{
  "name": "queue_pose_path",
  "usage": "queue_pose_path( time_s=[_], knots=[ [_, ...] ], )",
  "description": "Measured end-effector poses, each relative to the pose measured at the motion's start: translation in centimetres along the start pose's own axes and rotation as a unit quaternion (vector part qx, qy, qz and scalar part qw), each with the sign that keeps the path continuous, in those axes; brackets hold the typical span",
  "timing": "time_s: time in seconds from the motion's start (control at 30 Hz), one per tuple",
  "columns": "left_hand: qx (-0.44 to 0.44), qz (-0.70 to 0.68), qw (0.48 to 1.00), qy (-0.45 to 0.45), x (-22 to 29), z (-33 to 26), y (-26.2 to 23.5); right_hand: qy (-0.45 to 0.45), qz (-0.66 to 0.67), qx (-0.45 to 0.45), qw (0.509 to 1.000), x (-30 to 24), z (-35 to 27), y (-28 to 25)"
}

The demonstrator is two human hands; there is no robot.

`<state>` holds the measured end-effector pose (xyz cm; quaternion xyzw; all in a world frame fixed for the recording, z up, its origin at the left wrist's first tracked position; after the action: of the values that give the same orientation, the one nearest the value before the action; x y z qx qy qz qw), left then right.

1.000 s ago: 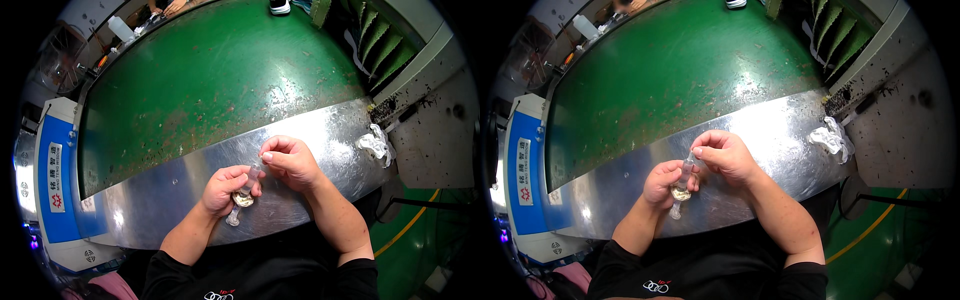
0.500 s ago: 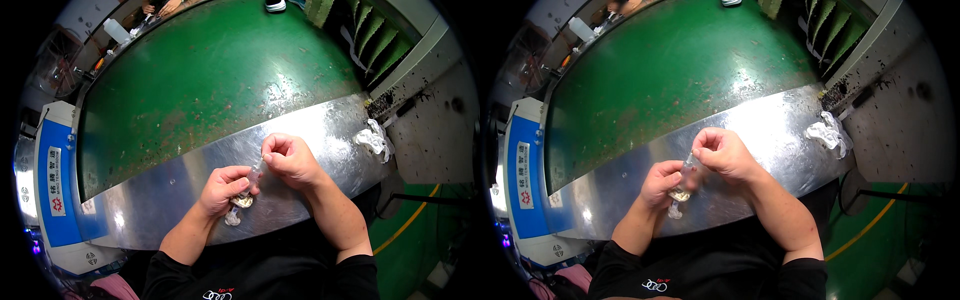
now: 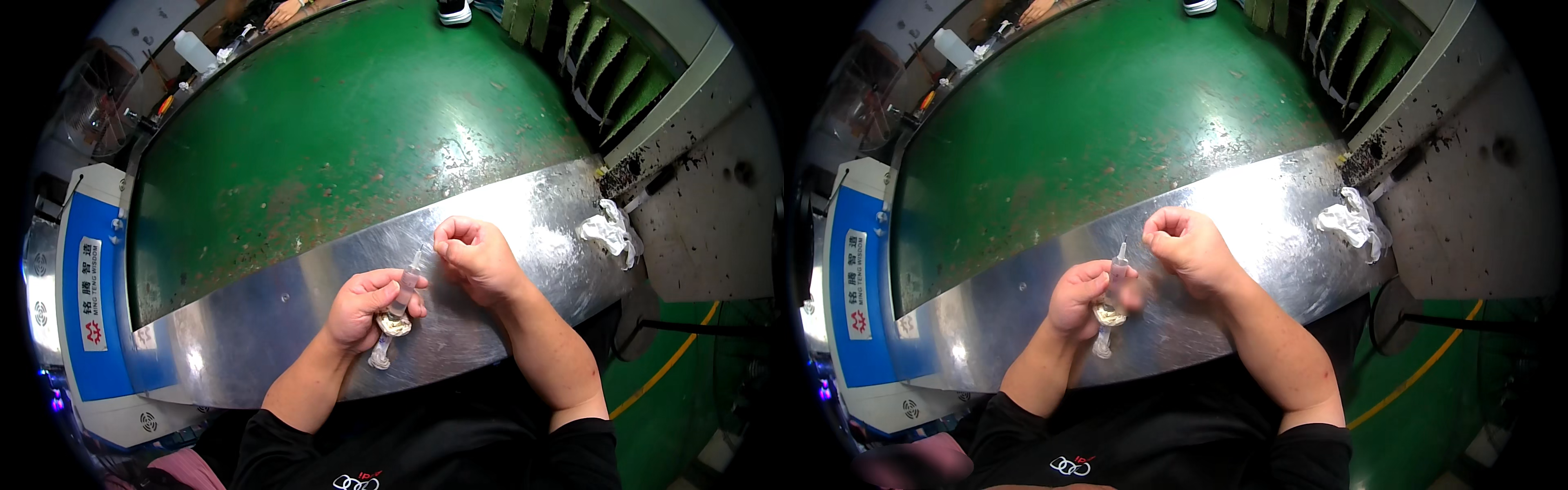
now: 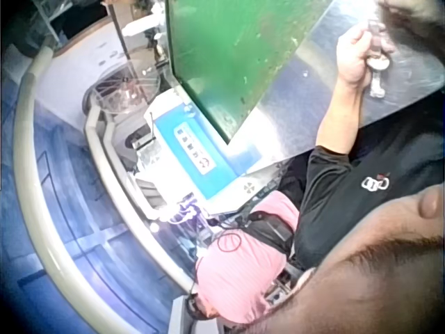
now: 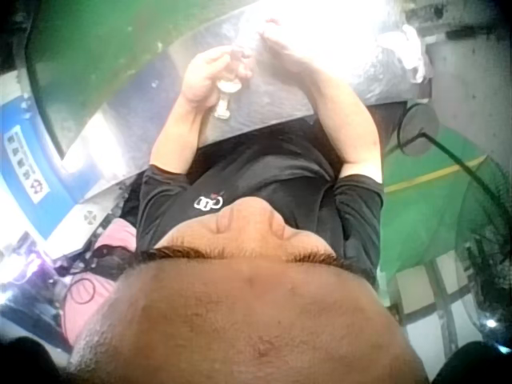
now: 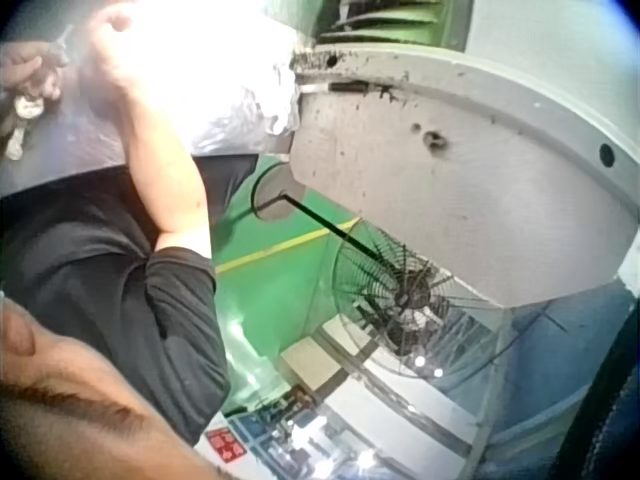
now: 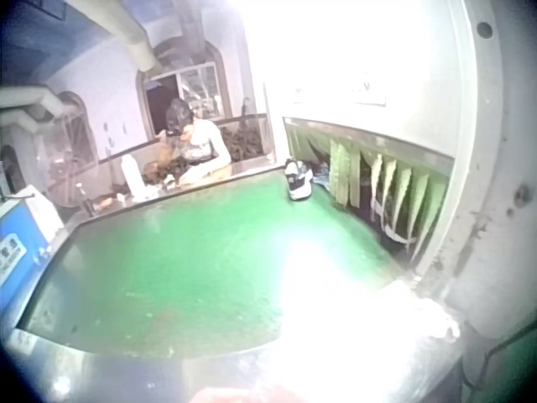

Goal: The person fills a syringe with a white liquid from a large plastic bottle by drawing the plunger back, then wipes the tip of the syringe with a cloth and places a cap on the needle. They then set the syringe on the workstation and later pick up a shoe to inspect the sole.

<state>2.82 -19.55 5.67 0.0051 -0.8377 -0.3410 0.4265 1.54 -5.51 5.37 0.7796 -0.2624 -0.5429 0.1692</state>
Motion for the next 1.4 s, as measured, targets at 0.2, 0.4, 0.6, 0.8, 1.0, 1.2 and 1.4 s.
queue_pose_path(
  time_s=[0.2,0.4,0.6,0.8,1.0,1.2,1.4],
  knots=[
    [-0.044,-0.055,0.997,0.022,0.1,0.4,0.3,-0.005,0.02,0.038,0.999,-0.2,0.5,-0.6],
    [-0.063,-0.103,0.992,0.019,0.2,0.4,0.7,-0.008,0.033,0.004,0.999,-0.7,0.0,0.4],
    [-0.035,-0.083,0.996,-0.006,-0.3,0.3,-0.3,0.001,-0.009,-0.047,0.999,0.0,-0.1,1.3],
    [-0.027,-0.053,0.998,-0.022,-0.1,0.4,-0.5,0.004,-0.046,-0.061,0.997,-0.2,-0.6,2.6],
    [0.014,-0.026,1.0,-0.01,-0.5,0.7,0.5,-0.079,-0.106,-0.092,0.987,-0.7,0.2,1.9],
    [0.094,0.011,0.993,0.066,-1.5,0.4,1.1,-0.071,-0.045,-0.086,0.993,-2.4,-2.2,1.1],
    [0.035,-0.006,0.999,-0.008,-1.6,0.9,-1.4,-0.043,-0.068,-0.078,0.994,0.6,0.7,1.3]
  ],
)
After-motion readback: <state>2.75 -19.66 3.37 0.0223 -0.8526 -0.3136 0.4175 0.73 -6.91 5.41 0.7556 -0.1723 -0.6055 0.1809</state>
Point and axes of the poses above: each hand's wrist, its own z-axis towards the middle knuckle, its own y-axis out of the palm, x = y × z, the point moved 7 cm from there along z, towards the middle knuckle, and after that the axes turned 14 degrees about x, right-handed, at the moved point
